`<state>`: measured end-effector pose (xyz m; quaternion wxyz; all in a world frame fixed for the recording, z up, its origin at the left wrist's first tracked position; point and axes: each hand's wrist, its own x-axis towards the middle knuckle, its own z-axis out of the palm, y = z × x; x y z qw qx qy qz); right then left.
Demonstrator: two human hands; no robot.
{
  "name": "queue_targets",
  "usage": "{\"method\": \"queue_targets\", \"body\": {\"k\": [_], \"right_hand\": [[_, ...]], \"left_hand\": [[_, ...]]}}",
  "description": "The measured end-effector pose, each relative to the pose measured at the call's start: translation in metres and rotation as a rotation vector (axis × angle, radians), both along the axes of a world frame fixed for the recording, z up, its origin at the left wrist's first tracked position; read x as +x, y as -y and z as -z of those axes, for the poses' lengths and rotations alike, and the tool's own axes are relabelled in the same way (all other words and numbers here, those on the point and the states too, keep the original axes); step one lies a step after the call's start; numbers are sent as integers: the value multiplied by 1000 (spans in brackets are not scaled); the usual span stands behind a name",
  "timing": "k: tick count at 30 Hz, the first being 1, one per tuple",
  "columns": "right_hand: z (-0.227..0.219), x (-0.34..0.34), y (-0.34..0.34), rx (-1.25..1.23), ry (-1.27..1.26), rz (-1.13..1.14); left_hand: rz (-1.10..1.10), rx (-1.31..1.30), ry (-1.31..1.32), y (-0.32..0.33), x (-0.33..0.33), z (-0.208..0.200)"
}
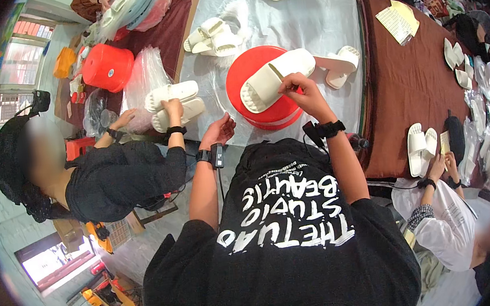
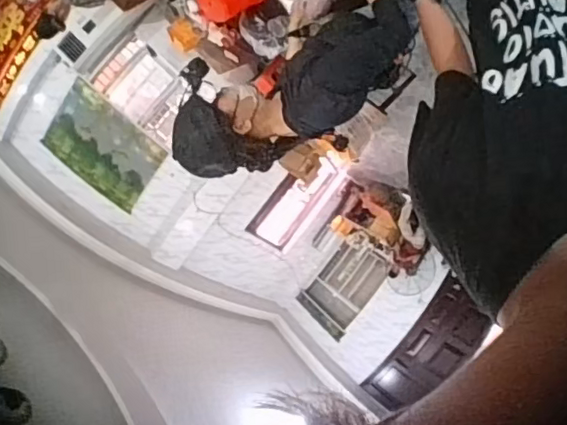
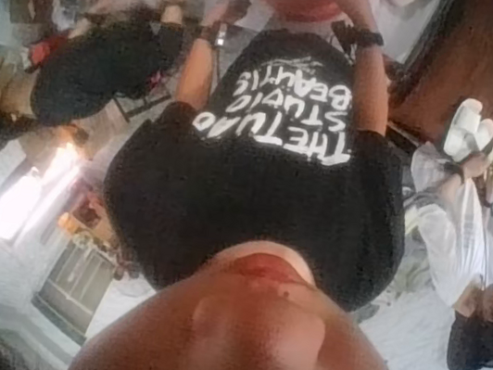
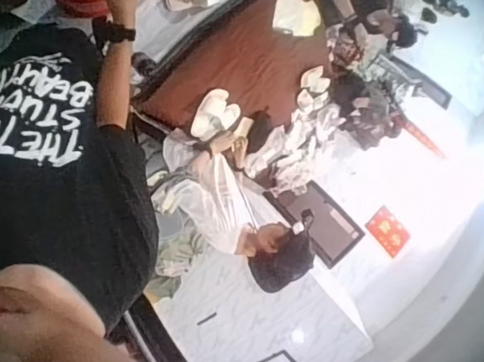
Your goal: Assembling white sandals by manually attaching straps to soles.
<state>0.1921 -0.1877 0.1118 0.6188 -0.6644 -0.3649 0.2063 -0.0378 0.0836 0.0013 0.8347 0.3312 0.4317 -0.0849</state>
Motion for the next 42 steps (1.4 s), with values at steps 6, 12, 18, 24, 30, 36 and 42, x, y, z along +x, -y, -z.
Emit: {"method": "queue_targets", "body": {"k": [6, 12, 18, 24, 30, 36, 42], "right_hand": [[-41, -19, -11, -26, 227, 145], [-82, -47, -43, -48, 432, -11], [-45, -70, -81, -177, 601, -21], [-33, -72, -81, -272, 580, -10], [-54, -62, -66, -267, 526, 19], [-87, -28, -24, -110, 116, 78], [-100, -1, 27, -44, -25, 160]], "left_hand": [[-58, 68, 134, 5, 7, -53], [-160, 39, 303, 36, 11, -98], [-142, -54, 379, 51, 29, -95], [-124, -112, 348, 46, 28, -75], [-273, -140, 324, 31, 35, -72], [-406, -189, 216, -9, 40, -47], [-462, -219, 114, -39, 48, -19]]}}
